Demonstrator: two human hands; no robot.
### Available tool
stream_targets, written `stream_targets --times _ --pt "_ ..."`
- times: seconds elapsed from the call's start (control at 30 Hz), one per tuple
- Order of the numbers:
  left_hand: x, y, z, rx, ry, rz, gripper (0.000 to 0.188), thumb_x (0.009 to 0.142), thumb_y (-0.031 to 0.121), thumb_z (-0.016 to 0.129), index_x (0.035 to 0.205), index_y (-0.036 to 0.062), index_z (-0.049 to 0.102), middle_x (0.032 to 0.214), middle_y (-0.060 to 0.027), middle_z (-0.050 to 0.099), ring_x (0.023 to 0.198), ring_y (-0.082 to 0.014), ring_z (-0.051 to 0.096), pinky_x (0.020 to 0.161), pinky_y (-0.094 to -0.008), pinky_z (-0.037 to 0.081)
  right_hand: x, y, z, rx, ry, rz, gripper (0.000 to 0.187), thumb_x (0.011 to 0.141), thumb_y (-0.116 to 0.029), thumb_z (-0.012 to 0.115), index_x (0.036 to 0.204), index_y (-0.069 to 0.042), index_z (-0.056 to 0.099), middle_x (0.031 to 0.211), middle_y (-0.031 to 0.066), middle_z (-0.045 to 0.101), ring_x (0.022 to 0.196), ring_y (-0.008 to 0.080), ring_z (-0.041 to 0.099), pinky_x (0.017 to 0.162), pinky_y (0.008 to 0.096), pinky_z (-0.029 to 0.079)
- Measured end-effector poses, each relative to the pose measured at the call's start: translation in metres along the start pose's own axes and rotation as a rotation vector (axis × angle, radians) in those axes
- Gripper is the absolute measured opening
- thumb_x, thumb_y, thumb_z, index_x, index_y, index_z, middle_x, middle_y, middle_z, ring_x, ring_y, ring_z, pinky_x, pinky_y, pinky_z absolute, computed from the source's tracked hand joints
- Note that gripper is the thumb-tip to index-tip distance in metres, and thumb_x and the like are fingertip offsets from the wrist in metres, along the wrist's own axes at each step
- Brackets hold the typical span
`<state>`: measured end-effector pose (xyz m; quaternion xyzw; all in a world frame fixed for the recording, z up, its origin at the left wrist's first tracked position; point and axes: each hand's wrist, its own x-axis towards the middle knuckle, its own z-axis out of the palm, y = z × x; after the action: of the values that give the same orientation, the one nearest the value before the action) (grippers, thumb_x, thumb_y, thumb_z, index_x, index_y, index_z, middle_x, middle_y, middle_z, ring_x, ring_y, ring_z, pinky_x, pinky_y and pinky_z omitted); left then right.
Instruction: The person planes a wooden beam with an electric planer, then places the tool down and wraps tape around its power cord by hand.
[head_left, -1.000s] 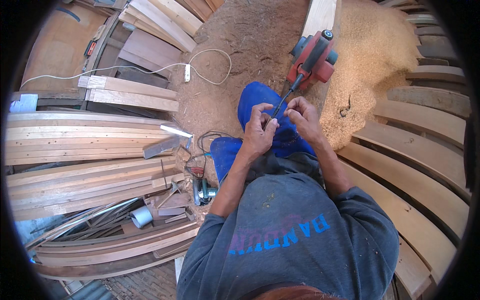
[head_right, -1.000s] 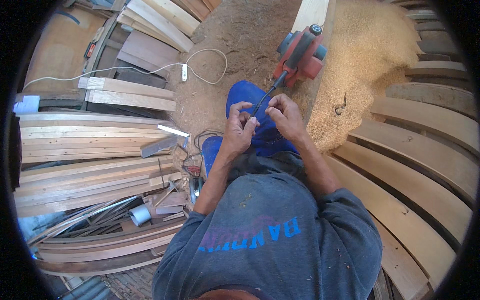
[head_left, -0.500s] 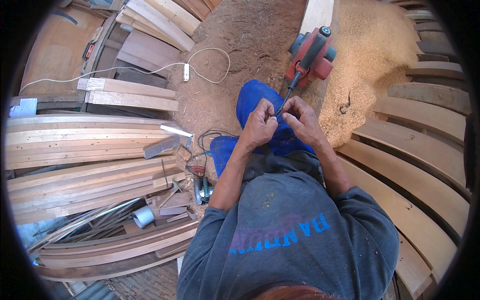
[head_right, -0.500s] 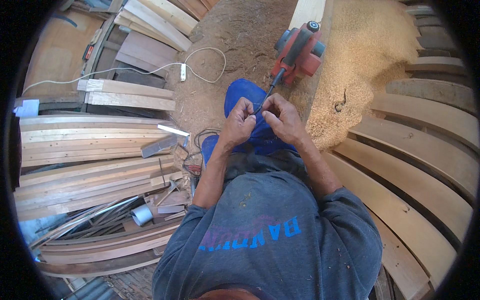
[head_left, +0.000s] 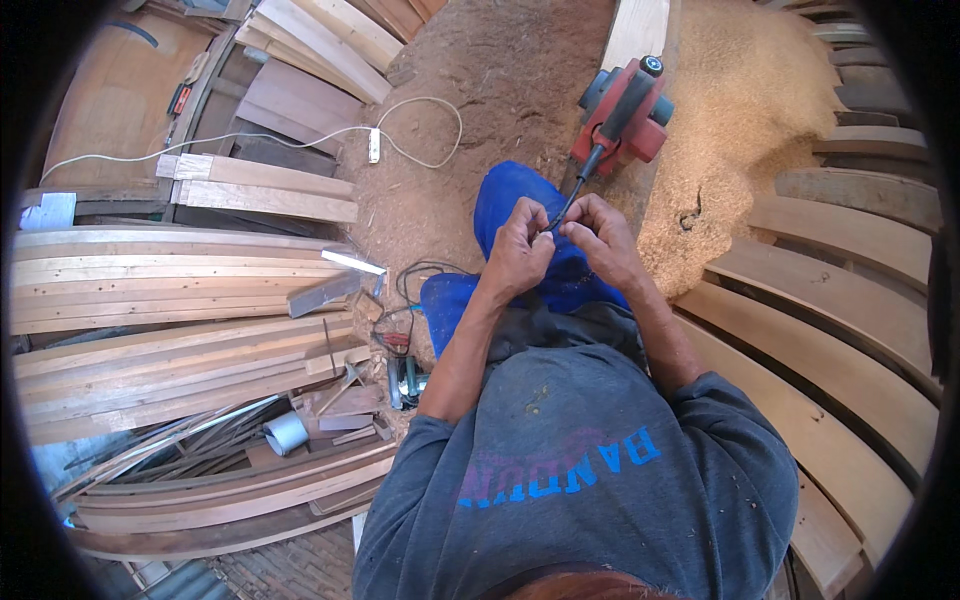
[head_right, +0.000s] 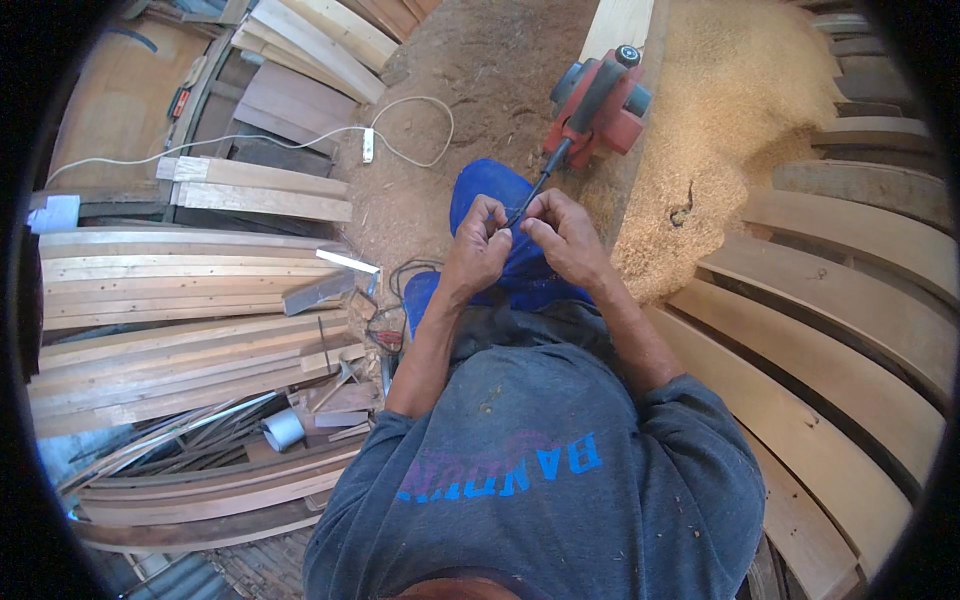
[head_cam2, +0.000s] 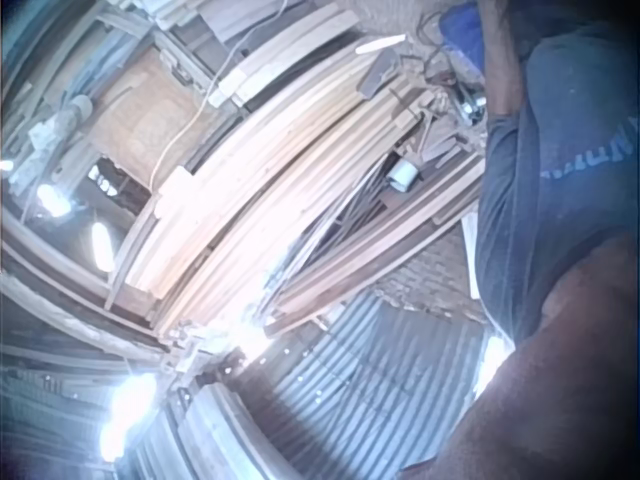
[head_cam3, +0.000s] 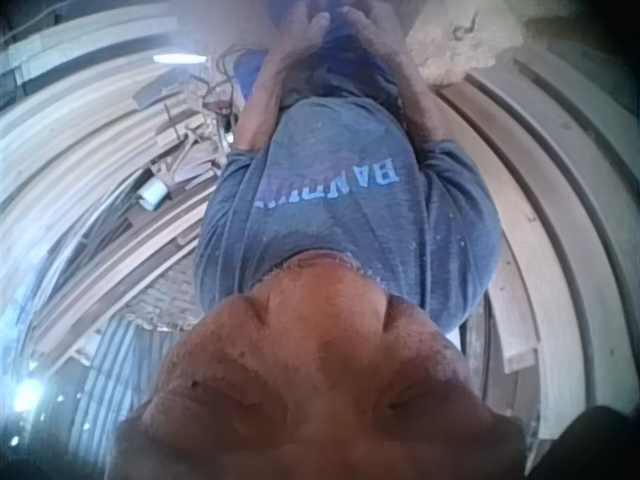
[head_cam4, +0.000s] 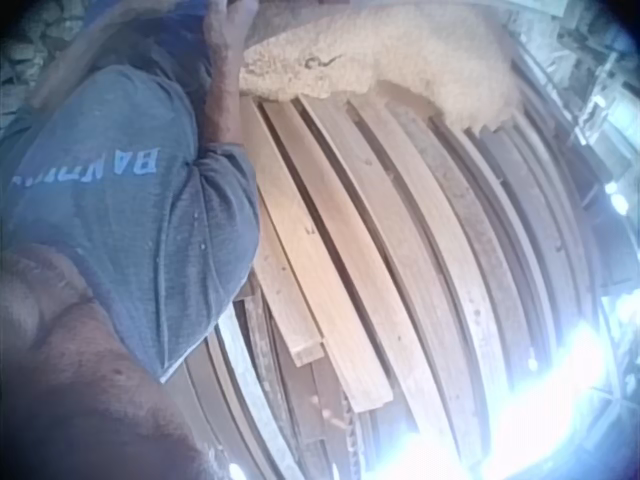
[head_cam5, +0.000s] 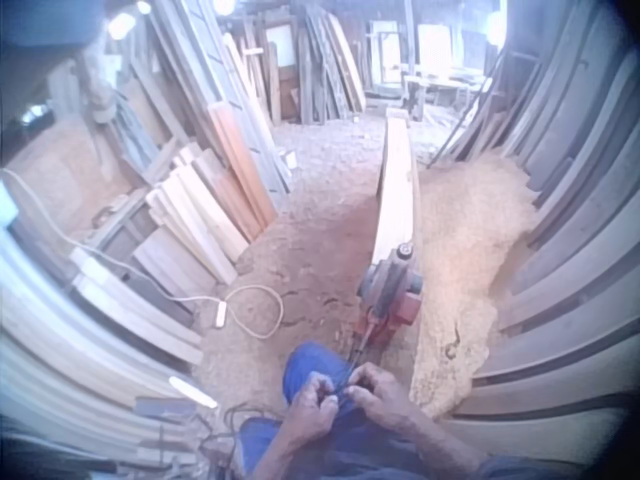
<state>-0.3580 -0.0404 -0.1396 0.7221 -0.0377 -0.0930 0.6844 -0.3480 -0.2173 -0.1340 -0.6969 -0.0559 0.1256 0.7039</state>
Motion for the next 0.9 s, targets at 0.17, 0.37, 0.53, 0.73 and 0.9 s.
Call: stream_targets --times 0.17,0.37,0.53,0.73,0.9 --pt "0.004 0.001 -0.005 0.127 -0.045 0.021 0.017 0.084 -0.003 0.050 0.094 0.0091 0.044 0.078 0.0042 0.042 0.065 -0.0037 0.037 0.055 -0.0234 0.033 0.001 -0.002 0.000 0.033 -0.006 0.023 0.009 0.090 -0.006 0.059 0.096 -0.001 0.056 0.086 0.0016 0.058 0.078 0.0075 0.055 0.070 0.0237 0.046" --pt "0.004 -0.010 0.000 0.226 -0.040 0.142 0.018 0.083 -0.003 0.051 0.090 0.0103 0.041 0.075 0.0049 0.037 0.064 -0.0041 0.036 0.054 -0.0234 0.033 0.004 0.000 -0.001 0.071 -0.033 0.045 0.008 0.090 -0.007 0.057 0.094 -0.001 0.057 0.087 0.0030 0.061 0.080 0.0083 0.057 0.072 0.0239 0.047" --pt "-0.004 -0.001 0.006 -0.214 0.034 -0.100 0.014 0.084 0.002 0.057 0.092 0.0067 0.047 0.070 0.0022 0.046 0.062 -0.0053 0.041 0.054 -0.0264 0.037 0.001 0.001 -0.005 0.126 -0.022 0.072 0.007 0.091 -0.008 0.057 0.095 -0.001 0.057 0.087 0.0027 0.062 0.080 0.0081 0.057 0.072 0.0237 0.046" --pt "-0.001 -0.006 0.002 -0.010 0.028 -0.028 0.013 0.084 0.001 0.057 0.091 0.0070 0.048 0.070 0.0034 0.045 0.061 -0.0038 0.039 0.053 -0.0251 0.034 0.000 0.003 -0.005 0.143 -0.032 0.084 0.008 0.092 -0.009 0.057 0.097 -0.003 0.057 0.088 0.0022 0.062 0.078 0.0066 0.054 0.070 0.0226 0.045" --pt "0.004 -0.008 -0.001 0.098 0.034 0.004 0.014 0.081 0.002 0.057 0.084 0.0072 0.045 0.068 0.0020 0.041 0.061 -0.0054 0.037 0.052 -0.0259 0.033 -0.001 0.001 -0.007 0.113 -0.032 0.068 0.009 0.091 -0.010 0.056 0.094 -0.002 0.057 0.087 0.0027 0.062 0.077 0.0075 0.053 0.069 0.0236 0.045"
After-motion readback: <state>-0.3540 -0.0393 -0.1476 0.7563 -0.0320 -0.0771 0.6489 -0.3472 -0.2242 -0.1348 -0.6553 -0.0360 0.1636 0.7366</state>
